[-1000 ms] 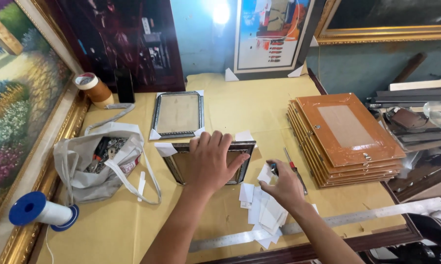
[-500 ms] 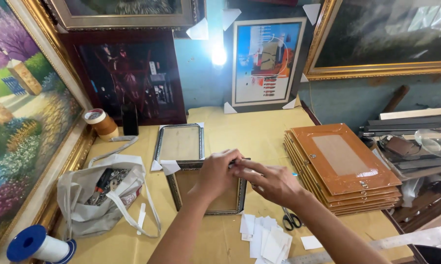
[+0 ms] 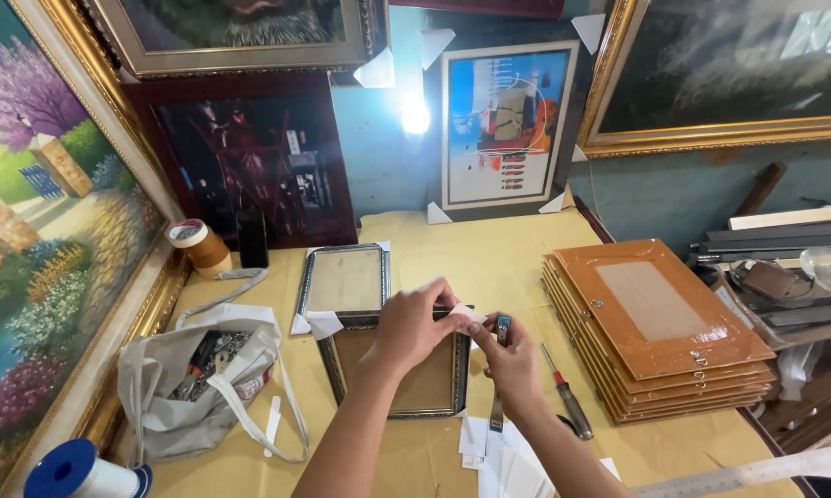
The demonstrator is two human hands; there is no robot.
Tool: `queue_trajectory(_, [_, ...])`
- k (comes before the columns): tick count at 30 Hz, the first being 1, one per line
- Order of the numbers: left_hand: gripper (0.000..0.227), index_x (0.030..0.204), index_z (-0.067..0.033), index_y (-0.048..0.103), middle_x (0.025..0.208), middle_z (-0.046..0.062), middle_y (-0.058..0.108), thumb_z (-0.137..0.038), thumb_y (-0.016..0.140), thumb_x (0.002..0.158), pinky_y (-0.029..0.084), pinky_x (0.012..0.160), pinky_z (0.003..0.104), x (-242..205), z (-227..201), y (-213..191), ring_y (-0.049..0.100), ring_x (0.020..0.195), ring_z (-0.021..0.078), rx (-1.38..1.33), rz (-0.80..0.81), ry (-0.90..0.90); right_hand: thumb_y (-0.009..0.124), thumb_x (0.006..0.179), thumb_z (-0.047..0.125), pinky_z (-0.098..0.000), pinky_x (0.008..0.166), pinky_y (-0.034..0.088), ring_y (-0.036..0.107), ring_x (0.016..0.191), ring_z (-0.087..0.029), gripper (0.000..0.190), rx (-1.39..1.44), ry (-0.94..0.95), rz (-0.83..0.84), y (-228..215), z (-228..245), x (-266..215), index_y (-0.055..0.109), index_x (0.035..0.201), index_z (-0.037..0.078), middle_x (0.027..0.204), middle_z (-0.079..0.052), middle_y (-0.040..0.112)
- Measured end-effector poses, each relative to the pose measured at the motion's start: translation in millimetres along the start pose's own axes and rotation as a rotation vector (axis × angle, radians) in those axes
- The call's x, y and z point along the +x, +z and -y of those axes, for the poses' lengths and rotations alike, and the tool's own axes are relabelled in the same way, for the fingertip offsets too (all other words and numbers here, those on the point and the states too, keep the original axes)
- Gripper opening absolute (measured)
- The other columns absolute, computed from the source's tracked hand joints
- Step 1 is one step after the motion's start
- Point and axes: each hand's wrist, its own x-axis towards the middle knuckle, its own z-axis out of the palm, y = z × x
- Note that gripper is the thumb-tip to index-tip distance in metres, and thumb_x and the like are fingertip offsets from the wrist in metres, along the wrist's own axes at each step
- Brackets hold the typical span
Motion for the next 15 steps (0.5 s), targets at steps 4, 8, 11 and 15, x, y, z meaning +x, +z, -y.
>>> queue_trajectory(4, [0.045,0.090,-0.0180,0.041,0.099,-0.005,0.068,-0.041,0.071,0.065,0.043,0.065,0.033,-4.8,-10.1,-16.3,0.064,0.086,0.0198,-0.127,0.111,-0.069,0.065,0.075,0.025,-0.0256,0.045,0.036,0.040,0.058,-0.012,0.021,0.046,-0.021,0.023,1.6,-5.1,3.0,0.054,0.085,0.010,0.069,-0.001,0.046])
queue_trajectory(8, [0.031,0.094,-0.0219,0.060,0.087,-0.004,0.068,-0.037,0.070,0.068,0.045,0.065,0.033,-1.6,1.6,-4.9,0.063,0.077,0.0213,0.008,0.074,0.027,0.065,0.077,0.020,-0.0256,0.041,0.032,0.032,0.047,-0.011,0.019,0.176,-0.040,0.044,3.6,-18.4,6.6,0.051,0.085,0.009,0.063,-0.002,0.041])
queue_trajectory(11, [0.026,0.086,-0.0218,0.064,0.070,0.000,0.065,-0.041,0.069,0.069,0.040,0.058,0.033,-1.1,1.4,-2.4,0.057,0.062,0.0229,0.052,0.060,0.000,0.064,0.078,0.016,-0.0261,0.040,0.028,0.030,0.045,-0.011,0.018,0.286,-0.042,0.046,5.0,-22.8,7.3,0.048,0.083,0.009,0.060,-0.002,0.038])
queue_trajectory(15, [0.022,0.077,-0.0237,0.063,0.056,0.000,0.060,-0.044,0.068,0.070,0.038,0.051,0.032,-0.2,-1.9,-4.6,0.053,0.052,0.0206,0.070,0.058,-0.022,0.065,0.077,0.018,-0.0250,0.041,0.032,0.039,0.056,-0.010,0.021,0.261,-0.051,-0.039,8.4,-26.1,9.7,0.049,0.089,0.011,0.069,-0.001,0.048])
